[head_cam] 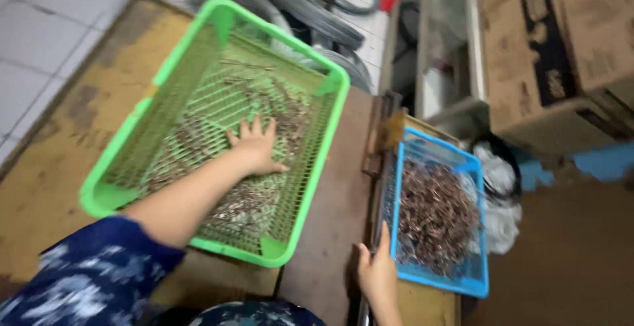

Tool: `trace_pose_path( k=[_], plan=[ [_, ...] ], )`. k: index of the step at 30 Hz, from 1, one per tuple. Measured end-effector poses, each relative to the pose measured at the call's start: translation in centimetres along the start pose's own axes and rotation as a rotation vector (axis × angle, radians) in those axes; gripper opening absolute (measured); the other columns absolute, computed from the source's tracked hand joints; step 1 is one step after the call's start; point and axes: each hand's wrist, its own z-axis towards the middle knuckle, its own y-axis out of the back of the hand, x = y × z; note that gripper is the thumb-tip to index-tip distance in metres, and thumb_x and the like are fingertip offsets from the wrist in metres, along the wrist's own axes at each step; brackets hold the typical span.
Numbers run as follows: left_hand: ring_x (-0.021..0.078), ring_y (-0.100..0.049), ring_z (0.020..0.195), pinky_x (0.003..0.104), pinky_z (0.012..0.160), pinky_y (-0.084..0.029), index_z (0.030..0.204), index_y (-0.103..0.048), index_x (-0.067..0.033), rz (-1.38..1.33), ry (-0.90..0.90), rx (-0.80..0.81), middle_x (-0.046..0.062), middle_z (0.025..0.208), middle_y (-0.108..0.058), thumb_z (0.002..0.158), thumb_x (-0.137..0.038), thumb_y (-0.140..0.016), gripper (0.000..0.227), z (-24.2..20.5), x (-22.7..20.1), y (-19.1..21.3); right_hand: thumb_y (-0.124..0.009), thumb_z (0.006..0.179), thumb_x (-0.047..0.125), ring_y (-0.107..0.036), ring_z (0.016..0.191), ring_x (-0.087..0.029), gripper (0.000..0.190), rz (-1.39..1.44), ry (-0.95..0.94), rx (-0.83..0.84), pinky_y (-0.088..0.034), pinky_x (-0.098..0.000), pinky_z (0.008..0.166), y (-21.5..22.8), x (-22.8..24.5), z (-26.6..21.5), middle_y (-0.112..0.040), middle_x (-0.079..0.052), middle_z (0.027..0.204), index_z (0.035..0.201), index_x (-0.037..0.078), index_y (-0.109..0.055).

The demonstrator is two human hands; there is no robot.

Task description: The person repeatedly picks short copper wire pieces from a green basket, places each into a manual bending jig, and pulls a lever to bend the wire. The bent pieces are dropped into a blue basket. The cycle continues throughout the clip.

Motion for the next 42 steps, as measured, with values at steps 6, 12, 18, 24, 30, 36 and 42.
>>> trace_pose_path(
  k=[6,12,18,24,30,36,42],
  plan=[
    [0.0478,0.014,0.167,0.077,0.127,-0.013,0.173,0.024,-0.0244,0.083,0.029,0.07,0.014,0.181,0.03,0.083,-0.074,-0.086,0.151,-1.3,-0.5,0.5,-0.061,0.099,0.038,-0.07,0.108,-0.057,0.086,-0.078,-0.052,0.012,-0.053,-0.0612,0.088,0.1,0.7,0.3,-0.076,-0.03,0.122,0.173,0.029,-0.02],
    [0.0465,0.011,0.167,0.075,0.129,-0.013,0.173,0.024,-0.0236,0.06,0.016,0.091,0.013,0.182,0.025,0.092,-0.058,-0.086,0.141,-2.8,-0.7,1.8,-0.065,0.097,0.034,-0.069,0.108,-0.059,0.086,-0.036,0.016,0.01,-0.054,-0.0617,0.087,0.3,0.4,0.7,-0.075,-0.033,0.122,0.172,0.023,-0.023],
    [0.0489,-0.013,0.164,0.059,0.129,-0.038,0.177,-0.004,-0.0244,-0.256,0.009,0.031,0.013,0.182,-0.004,0.085,0.028,-0.052,0.116,-7.3,-0.2,5.0,-0.063,0.099,0.032,-0.071,0.103,-0.055,0.087,-0.052,0.013,0.04,-0.054,-0.0576,0.082,1.3,1.7,0.0,-0.077,-0.03,0.115,0.174,0.021,-0.019],
    [0.0412,-0.043,0.156,0.054,0.124,-0.049,0.172,-0.021,-0.0089,0.264,-0.127,0.233,0.016,0.172,-0.037,0.081,-0.056,-0.094,0.126,-7.2,-0.3,4.1,-0.061,0.098,0.032,-0.071,0.106,-0.056,0.084,-0.017,0.016,0.023,-0.055,-0.0577,0.084,1.0,1.9,-0.1,-0.077,-0.029,0.119,0.172,0.02,-0.022],
    [0.0413,-0.024,0.148,0.066,0.105,-0.053,0.168,-0.013,-0.0211,0.573,-0.125,0.314,0.007,0.159,-0.015,0.09,-0.034,-0.088,0.109,-5.7,1.8,-4.7,-0.063,0.099,0.029,-0.071,0.091,-0.056,0.085,-0.006,0.015,-0.004,-0.052,-0.0577,0.077,0.5,1.7,0.0,-0.078,-0.029,0.1,0.173,0.022,-0.021],
    [0.0477,-0.026,0.158,0.069,0.122,-0.044,0.171,-0.027,-0.0222,0.511,-0.22,0.281,0.014,0.175,-0.019,0.094,-0.019,-0.086,0.097,-4.4,1.2,-5.7,-0.064,0.099,0.031,-0.07,0.086,-0.056,0.087,-0.003,0.002,0.001,-0.05,-0.0573,0.074,0.1,0.8,0.2,-0.077,-0.03,0.092,0.174,0.028,-0.02],
    [0.0428,-0.071,0.117,0.061,0.096,-0.057,0.123,-0.078,-0.0021,0.579,-0.492,0.13,0.021,0.122,-0.075,0.083,-0.008,-0.088,0.042,1.7,2.7,-6.0,-0.07,0.1,0.025,-0.069,0.122,-0.055,0.083,0.068,-0.093,0.028,-0.056,-0.0633,0.105,1.6,3.7,-1.3,-0.073,-0.038,0.122,0.17,0.037,-0.028]
  ],
)
